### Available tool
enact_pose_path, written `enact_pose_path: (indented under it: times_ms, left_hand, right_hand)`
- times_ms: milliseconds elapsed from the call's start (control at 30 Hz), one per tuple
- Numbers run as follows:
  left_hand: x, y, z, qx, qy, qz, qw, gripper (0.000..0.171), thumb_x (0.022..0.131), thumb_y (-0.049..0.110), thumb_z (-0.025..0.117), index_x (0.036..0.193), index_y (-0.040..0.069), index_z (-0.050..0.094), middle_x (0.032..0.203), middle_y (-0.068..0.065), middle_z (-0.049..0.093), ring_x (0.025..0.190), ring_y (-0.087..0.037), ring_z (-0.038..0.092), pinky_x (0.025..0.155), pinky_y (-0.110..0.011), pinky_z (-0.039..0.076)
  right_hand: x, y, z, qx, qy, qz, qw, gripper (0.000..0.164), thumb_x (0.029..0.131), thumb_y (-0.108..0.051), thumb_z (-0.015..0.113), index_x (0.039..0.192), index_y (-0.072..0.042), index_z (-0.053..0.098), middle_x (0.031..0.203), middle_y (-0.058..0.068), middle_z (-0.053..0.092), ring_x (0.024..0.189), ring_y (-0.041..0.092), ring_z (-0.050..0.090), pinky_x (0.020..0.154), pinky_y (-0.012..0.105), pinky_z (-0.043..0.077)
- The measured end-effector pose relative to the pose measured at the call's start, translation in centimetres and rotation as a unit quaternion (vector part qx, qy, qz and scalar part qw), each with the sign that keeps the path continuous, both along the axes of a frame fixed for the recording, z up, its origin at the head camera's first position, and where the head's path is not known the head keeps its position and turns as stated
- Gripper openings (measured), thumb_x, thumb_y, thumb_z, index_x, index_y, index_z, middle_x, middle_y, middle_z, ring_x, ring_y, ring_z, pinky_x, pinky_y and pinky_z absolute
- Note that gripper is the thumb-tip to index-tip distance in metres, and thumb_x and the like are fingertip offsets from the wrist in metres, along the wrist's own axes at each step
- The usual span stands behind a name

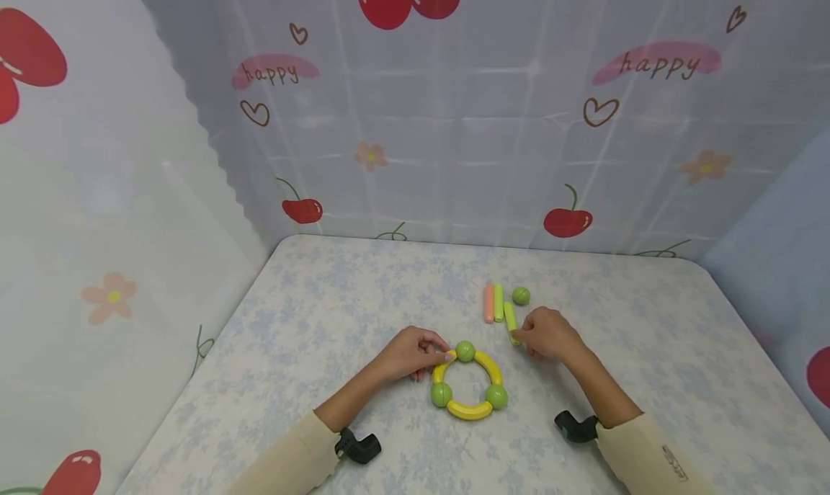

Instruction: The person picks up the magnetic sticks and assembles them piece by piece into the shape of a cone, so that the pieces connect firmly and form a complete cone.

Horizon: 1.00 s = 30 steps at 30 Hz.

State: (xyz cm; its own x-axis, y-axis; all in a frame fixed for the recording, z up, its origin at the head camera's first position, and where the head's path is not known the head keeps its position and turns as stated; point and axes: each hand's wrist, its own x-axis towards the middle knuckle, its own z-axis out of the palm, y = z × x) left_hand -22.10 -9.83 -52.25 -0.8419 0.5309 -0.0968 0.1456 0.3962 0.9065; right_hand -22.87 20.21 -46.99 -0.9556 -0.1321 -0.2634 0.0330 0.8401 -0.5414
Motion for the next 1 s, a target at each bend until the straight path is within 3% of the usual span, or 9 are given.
enact_pose_path:
  times_ms: [367, 600, 1000]
  left_hand:
    - [-0.2, -0.2, 0.1, -0.004, 0.008, 0.003, 1.0, 0.02, 0.094, 0.038, 0.075, 0.105, 0.022, 0.077, 0.063, -0.002, 0.063, 0.041, -0.015, 0.051, 0.04, -0.028, 0.046]
    - [-0.1, -0.1, 0.0, -0.001, 0.0, -0.003, 1.0, 0.02, 0.093, 0.037, 0.076, 0.105, 0.021, 0.078, 0.065, -0.002, 0.065, 0.041, -0.015, 0.052, 0.04, -0.028, 0.046]
    - [0.0, 0.0, 0.1, -0.004, 0.003, 0.008, 1.0, 0.019, 0.093, 0.037, 0.076, 0.104, 0.021, 0.078, 0.065, -0.002, 0.065, 0.041, -0.015, 0.052, 0.04, -0.027, 0.046]
  right_hand:
    - [-1.4, -0.2, -0.3, -0.01, -0.006, 0.002, 1.0, 0.039, 0.09, -0.029, 0.076, 0.062, -0.006, 0.064, 0.051, 0.0, 0.052, 0.048, 0.013, 0.045, 0.047, 0.024, 0.035]
    - [-0.7, 0.6, 0.3, -0.024, 0.004, 0.005, 1.0, 0.034, 0.091, -0.021, 0.073, 0.061, -0.006, 0.064, 0.053, 0.001, 0.054, 0.05, 0.013, 0.044, 0.048, 0.026, 0.036]
    - [0.3, -0.8, 2.4, -0.073, 0.032, 0.021, 0.997, 0.018, 0.093, -0.018, 0.073, 0.08, -0.005, 0.07, 0.066, 0.003, 0.063, 0.06, 0.017, 0.054, 0.055, 0.03, 0.043]
